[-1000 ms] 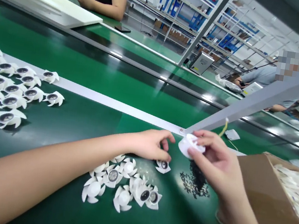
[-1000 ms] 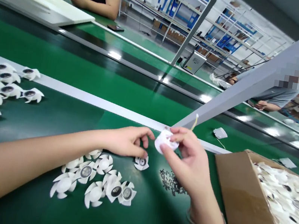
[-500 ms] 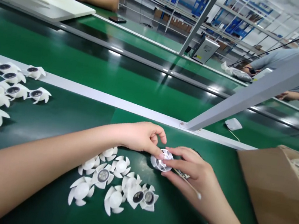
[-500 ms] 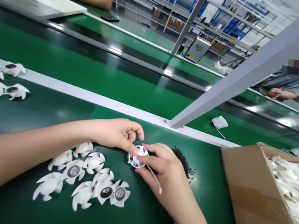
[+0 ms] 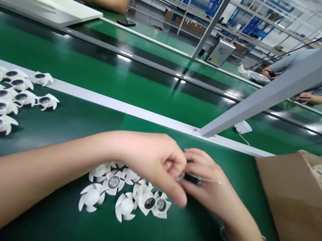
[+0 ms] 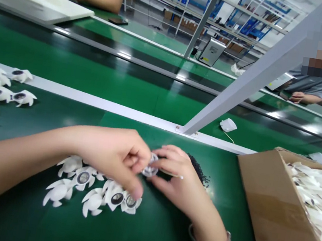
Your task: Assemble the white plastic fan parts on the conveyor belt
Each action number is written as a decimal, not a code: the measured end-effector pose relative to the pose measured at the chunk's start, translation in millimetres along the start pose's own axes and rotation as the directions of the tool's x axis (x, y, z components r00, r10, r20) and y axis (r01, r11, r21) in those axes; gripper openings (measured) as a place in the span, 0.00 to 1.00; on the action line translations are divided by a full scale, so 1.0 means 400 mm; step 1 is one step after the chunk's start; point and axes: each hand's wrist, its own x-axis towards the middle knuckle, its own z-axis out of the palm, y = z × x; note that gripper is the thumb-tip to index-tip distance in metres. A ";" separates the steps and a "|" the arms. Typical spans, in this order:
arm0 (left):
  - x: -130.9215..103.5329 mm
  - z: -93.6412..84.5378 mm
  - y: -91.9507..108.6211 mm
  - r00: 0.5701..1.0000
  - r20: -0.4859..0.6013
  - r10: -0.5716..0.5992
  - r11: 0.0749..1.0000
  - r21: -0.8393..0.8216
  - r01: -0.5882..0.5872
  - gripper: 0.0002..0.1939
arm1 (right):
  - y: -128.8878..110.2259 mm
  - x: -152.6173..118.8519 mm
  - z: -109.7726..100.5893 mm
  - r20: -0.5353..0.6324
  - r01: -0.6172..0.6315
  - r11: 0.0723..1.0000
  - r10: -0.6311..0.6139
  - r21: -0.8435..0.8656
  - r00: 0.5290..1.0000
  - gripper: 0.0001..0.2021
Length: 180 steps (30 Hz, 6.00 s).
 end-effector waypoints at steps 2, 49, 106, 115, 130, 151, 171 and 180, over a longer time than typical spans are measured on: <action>-0.015 0.008 0.030 0.979 0.159 0.125 0.992 0.013 -0.129 0.16 | 0.006 0.003 0.016 -0.202 -0.125 0.982 0.095 -0.141 0.975 0.23; 0.089 0.003 -0.128 0.958 -0.284 0.037 0.995 0.097 -0.010 0.21 | -0.020 0.010 0.008 -0.135 -0.340 0.937 0.327 -0.087 0.935 0.05; 0.107 -0.002 -0.152 0.809 -0.546 -0.219 0.951 -0.307 0.050 0.19 | 0.045 0.063 -0.051 -0.474 -0.492 0.827 0.330 -0.272 0.816 0.11; 0.107 0.000 -0.155 0.822 -0.534 -0.199 0.960 -0.275 0.054 0.19 | 0.080 0.017 -0.138 -0.497 -0.669 0.721 0.519 -0.182 0.695 0.16; 0.118 0.003 -0.172 0.831 -0.527 -0.179 0.967 -0.251 0.049 0.19 | 0.260 -0.094 -0.142 -0.039 -0.338 0.738 0.390 -0.584 0.920 0.26; 0.119 0.002 -0.165 0.830 -0.536 -0.158 0.968 -0.249 0.024 0.19 | -0.051 0.059 0.011 -0.088 -0.428 0.813 0.497 0.394 0.863 0.19; 0.086 -0.033 -0.171 0.947 -0.317 -0.051 0.974 -0.226 -0.024 0.26 | -0.022 0.056 0.074 -0.023 -0.441 0.841 0.458 -0.312 0.889 0.26; 0.079 -0.043 -0.172 0.957 -0.278 -0.084 0.980 -0.198 0.028 0.24 | -0.003 0.065 0.063 0.096 -0.398 0.864 0.444 -0.308 0.891 0.25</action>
